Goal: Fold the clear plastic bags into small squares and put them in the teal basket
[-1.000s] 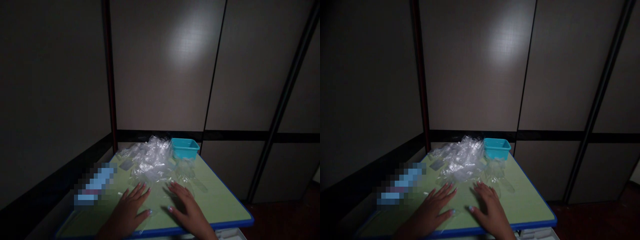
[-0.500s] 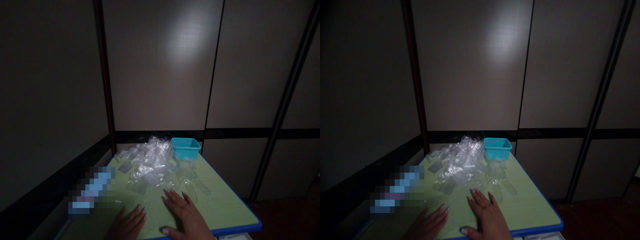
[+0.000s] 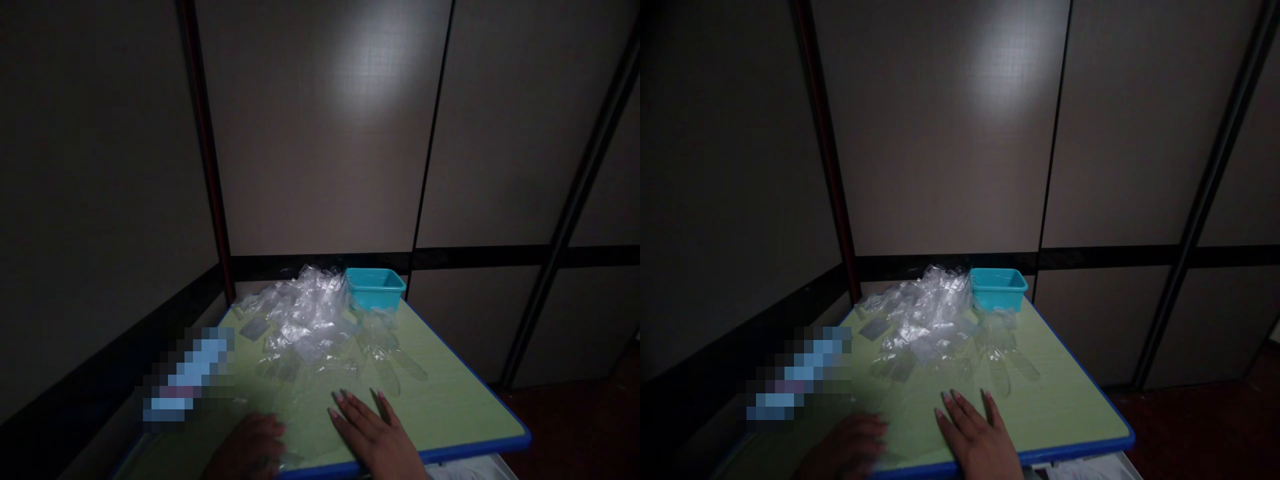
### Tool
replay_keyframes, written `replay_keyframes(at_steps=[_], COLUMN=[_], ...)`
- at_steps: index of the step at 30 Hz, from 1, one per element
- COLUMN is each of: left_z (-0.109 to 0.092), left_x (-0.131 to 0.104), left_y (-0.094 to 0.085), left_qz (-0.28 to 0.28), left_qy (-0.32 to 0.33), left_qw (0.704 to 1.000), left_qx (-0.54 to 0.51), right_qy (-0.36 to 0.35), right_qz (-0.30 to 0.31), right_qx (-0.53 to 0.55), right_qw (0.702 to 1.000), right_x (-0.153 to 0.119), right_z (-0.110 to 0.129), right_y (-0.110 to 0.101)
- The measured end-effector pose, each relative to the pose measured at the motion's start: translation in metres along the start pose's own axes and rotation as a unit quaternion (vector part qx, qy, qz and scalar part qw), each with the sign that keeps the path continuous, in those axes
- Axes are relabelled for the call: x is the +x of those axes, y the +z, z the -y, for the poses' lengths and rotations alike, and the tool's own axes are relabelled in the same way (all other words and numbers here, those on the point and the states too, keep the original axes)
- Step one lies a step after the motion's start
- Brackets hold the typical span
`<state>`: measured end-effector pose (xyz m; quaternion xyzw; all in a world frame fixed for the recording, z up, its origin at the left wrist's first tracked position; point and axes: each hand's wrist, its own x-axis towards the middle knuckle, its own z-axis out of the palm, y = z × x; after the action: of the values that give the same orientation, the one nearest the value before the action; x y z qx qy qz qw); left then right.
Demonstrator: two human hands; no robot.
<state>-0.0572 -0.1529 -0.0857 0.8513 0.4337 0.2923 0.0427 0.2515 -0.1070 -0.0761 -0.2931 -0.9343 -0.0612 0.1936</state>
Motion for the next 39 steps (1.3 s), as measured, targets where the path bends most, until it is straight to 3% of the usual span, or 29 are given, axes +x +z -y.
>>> replay_keyframes(at_steps=[5,9,11,14,17,20,23,26,33,39], left_z=[-0.02,-0.028,-0.027,-0.022,-0.013,-0.007,-0.007,-0.008,-0.002,0.004], left_x=[0.037,0.057,0.061,0.059,0.045,0.025,0.012,0.01,0.012,0.009], left_y=[-0.005,0.0,0.006,0.013,0.013,0.007,0.005,0.011,0.026,0.03], left_qz=[0.032,0.03,-0.007,-0.105,-0.233,-0.299,-0.263,-0.214,-0.206,-0.195], left_qy=[-0.048,-0.121,-0.111,-0.087,-0.087,-0.04,0.059,0.091,-0.023,-0.037], left_qw=[0.991,0.989,0.993,0.987,0.953,0.924,0.927,0.934,0.944,0.95], left_qx=[-0.122,-0.08,-0.024,0.082,0.175,0.233,0.26,0.271,0.256,0.243], right_qy=[-0.004,-0.013,-0.019,-0.026,-0.029,-0.032,-0.034,-0.033,0.004,0.021], right_qz=[0.02,0.028,0.025,0.013,-0.002,-0.017,-0.028,-0.034,0.026,0.11], right_qx=[-0.022,-0.04,-0.048,-0.058,-0.072,-0.084,-0.09,-0.094,-0.068,0.075], right_qw=[1.0,0.999,0.998,0.998,0.997,0.996,0.995,0.994,0.997,0.991], right_x=[0.001,0.0,0.001,0.001,0.001,0.001,0.002,0.002,0.003,0.03], right_z=[-0.002,-0.002,-0.001,-0.001,-0.002,-0.002,0.0,0.003,0.007,0.023], right_y=[0.002,0.0,-0.002,-0.002,0.0,0.002,0.001,-0.003,-0.016,-0.031])
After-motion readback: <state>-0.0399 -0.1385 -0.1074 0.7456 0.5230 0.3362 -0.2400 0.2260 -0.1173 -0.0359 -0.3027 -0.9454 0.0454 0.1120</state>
